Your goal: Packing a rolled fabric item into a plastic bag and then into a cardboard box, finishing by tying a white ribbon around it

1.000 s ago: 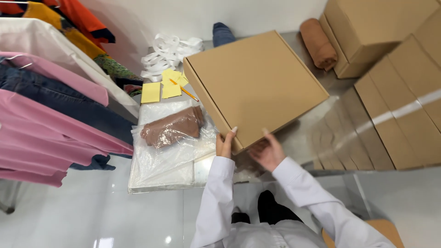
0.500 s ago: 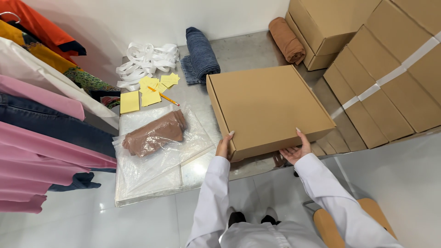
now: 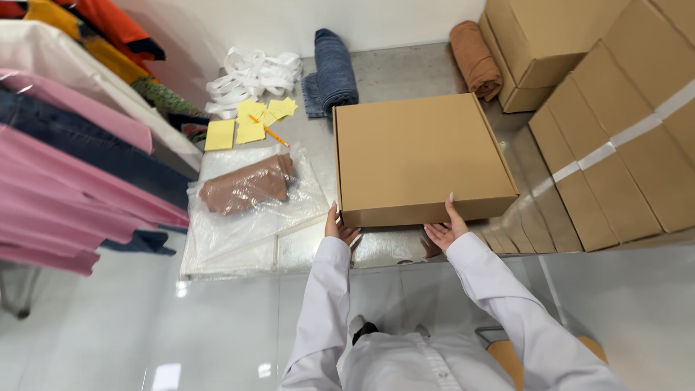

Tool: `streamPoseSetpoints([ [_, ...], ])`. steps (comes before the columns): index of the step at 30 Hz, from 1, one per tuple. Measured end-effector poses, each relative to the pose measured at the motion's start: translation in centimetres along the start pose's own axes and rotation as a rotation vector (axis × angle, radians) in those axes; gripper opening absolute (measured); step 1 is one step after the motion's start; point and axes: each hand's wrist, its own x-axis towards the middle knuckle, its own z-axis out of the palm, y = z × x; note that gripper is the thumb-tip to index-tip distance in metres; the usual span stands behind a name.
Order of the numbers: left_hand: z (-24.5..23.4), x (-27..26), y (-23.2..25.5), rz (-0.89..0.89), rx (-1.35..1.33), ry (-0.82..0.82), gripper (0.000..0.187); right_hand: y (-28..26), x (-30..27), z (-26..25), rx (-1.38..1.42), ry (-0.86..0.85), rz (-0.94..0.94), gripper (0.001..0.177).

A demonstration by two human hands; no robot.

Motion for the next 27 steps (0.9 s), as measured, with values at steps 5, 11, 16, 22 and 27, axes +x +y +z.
streamPoseSetpoints([
  [5, -1.5, 2.8, -3.7, 0.002, -0.005, 0.061, 0.093, 0.2, 1.2, -2.2, -0.119, 0.001, 0.056, 0.121],
  [11, -2.0, 1.9, -5.8, 0.029, -0.041, 0.108, 0.082, 0.4, 3.4, -5.1, -0.135, -0.050, 0.054, 0.089],
  [16, -2.0, 2.8, -8.1, 0.099, -0.217, 0.151, 0.068, -1.7, 0.9, -5.1, -0.125, -0.140, -0.016, 0.048],
  [22, -2.4, 1.5, -7.7, 0.169, -0.347, 0.172, 0.039, -5.5, -1.7, -2.8, -0.254, -0.239, -0.282, 0.030],
  [27, 0.4, 3.7, -3.2, 0.436, -0.056, 0.093, 0.022, -10.9, -6.7, 3.6, -0.244, -0.379, -0.565, 0.024],
])
